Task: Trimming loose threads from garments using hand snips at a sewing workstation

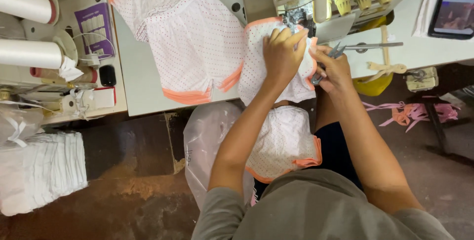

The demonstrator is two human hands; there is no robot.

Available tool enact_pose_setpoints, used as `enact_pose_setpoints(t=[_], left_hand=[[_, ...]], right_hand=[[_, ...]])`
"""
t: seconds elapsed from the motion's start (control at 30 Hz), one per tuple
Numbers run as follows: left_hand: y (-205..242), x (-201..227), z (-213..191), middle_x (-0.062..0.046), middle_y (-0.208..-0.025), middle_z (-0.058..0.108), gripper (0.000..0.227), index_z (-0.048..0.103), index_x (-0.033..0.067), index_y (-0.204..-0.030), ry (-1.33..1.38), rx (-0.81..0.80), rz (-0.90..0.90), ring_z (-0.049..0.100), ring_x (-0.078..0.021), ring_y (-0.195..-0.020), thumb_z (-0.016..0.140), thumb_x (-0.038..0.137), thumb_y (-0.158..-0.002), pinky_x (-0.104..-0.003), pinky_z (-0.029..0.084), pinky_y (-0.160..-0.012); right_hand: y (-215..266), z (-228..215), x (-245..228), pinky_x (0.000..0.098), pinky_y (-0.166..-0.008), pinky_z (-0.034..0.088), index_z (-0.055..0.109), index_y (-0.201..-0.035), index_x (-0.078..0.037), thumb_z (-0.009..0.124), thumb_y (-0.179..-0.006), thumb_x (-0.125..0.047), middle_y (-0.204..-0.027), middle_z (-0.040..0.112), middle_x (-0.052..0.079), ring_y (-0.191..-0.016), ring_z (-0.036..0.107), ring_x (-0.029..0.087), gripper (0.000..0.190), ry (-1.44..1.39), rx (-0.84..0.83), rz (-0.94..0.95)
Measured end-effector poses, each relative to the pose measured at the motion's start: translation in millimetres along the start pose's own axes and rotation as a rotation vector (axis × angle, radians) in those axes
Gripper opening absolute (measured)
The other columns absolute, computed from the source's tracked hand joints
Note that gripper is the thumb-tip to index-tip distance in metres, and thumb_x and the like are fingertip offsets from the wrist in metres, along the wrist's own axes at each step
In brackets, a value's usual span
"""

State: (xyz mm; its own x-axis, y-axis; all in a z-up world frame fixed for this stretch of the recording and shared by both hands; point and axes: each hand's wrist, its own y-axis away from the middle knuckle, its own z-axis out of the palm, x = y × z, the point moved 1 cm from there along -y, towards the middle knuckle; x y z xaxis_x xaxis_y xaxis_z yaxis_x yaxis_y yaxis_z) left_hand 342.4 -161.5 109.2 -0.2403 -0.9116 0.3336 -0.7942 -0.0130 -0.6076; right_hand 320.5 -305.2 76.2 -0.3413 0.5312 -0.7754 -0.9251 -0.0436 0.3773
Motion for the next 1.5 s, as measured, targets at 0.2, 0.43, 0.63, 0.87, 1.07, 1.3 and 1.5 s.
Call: enact_pose_setpoints(t=[0.2, 0.43, 0.63, 0.87, 1.07, 1.3, 1.5], left_hand=[[-3.2, 29.2, -101.2, -0.026, -0.160, 0.040, 0.074, 0.045, 0.0019, -0.151, 0.145, -0.126, -0.572, 0.035, -0.0438, -0.150, 0.078, 0.028, -0.090, -0.062, 0.026, -0.123], [60.2, -55.2, -166.1, -0.032, -0.127, 0.066, 0.055, 0.058, -0.0041, -0.139, -0.070, -0.200, -0.712, 0.063, -0.0496, -0.118, 0.074, -0.001, -0.087, -0.056, 0.049, -0.100], [31.9, 20.2, -89.1, -0.015, -0.174, 0.014, 0.110, 0.027, 0.0153, -0.166, -0.195, -0.583, 0.018, 0.011, -0.0377, -0.162, 0.093, 0.021, -0.078, -0.071, 0.008, -0.125], [64.0, -36.6, -57.9, -0.006, -0.142, 0.064, 0.044, 0.067, 0.0088, -0.133, 0.181, -0.001, 0.197, 0.058, -0.0278, -0.134, 0.045, -0.011, -0.101, -0.044, 0.045, -0.113], [35.8, -60.1, -74.7, -0.008, -0.159, 0.048, 0.065, 0.051, 0.0092, -0.151, 0.187, -0.133, 0.162, 0.044, -0.0277, -0.149, 0.041, -0.021, -0.094, -0.043, 0.036, -0.124], [10.4, -80.4, -73.3, -0.010, -0.160, 0.043, 0.053, 0.049, -0.0011, -0.148, 0.231, -0.356, -0.032, 0.037, -0.0286, -0.153, 0.044, -0.003, -0.096, -0.042, 0.037, -0.129], [-57.5, -83.2, -98.9, -0.007, -0.106, 0.068, 0.089, 0.061, -0.0005, -0.121, 0.542, -0.421, -1.161, 0.066, -0.0214, -0.101, 0.060, 0.069, -0.066, -0.035, 0.052, -0.086]], right_hand=[[-14.6, -15.3, 0.5, 0.0191, -0.028, 0.034, 0.069, -0.092, 0.000, 0.082, -0.093, -0.014, -0.066, 0.052, 0.004, -0.026, 0.038, 0.005, 0.019, -0.089, -0.023, 0.057], [-16.3, -21.6, 3.9, 0.0311, -0.042, 0.058, 0.070, -0.091, -0.003, 0.081, -0.091, -0.013, -0.073, 0.058, 0.006, -0.029, 0.039, 0.001, 0.015, -0.009, -0.112, 0.121], [12.2, 13.7, 2.3, 0.0466, -0.059, 0.067, 0.069, -0.089, 0.000, 0.081, -0.086, -0.008, -0.084, 0.070, 0.014, -0.030, 0.042, 0.004, 0.014, 0.062, -0.085, 0.064], [15.4, 36.1, -4.5, 0.0470, -0.055, 0.066, 0.066, -0.080, 0.003, 0.085, -0.085, -0.009, -0.071, 0.065, 0.014, -0.029, 0.039, 0.004, 0.023, 0.056, -0.026, -0.018], [-18.2, 37.4, 14.7, 0.0463, -0.048, 0.065, 0.057, -0.069, -0.001, 0.088, -0.086, -0.014, -0.057, 0.058, 0.013, -0.024, 0.036, 0.008, 0.038, 0.030, 0.020, -0.048], [24.3, 62.6, -27.5, 0.0389, -0.057, 0.072, 0.047, -0.056, -0.013, 0.085, -0.084, -0.016, -0.047, 0.048, 0.002, -0.033, 0.028, 0.006, 0.048, 0.148, 0.138, 0.098], [45.7, 47.9, -36.9, 0.0410, -0.064, 0.072, 0.058, -0.077, -0.010, 0.081, -0.088, -0.026, -0.060, 0.056, 0.002, -0.033, 0.026, 0.006, 0.030, 0.124, 0.122, 0.122]])
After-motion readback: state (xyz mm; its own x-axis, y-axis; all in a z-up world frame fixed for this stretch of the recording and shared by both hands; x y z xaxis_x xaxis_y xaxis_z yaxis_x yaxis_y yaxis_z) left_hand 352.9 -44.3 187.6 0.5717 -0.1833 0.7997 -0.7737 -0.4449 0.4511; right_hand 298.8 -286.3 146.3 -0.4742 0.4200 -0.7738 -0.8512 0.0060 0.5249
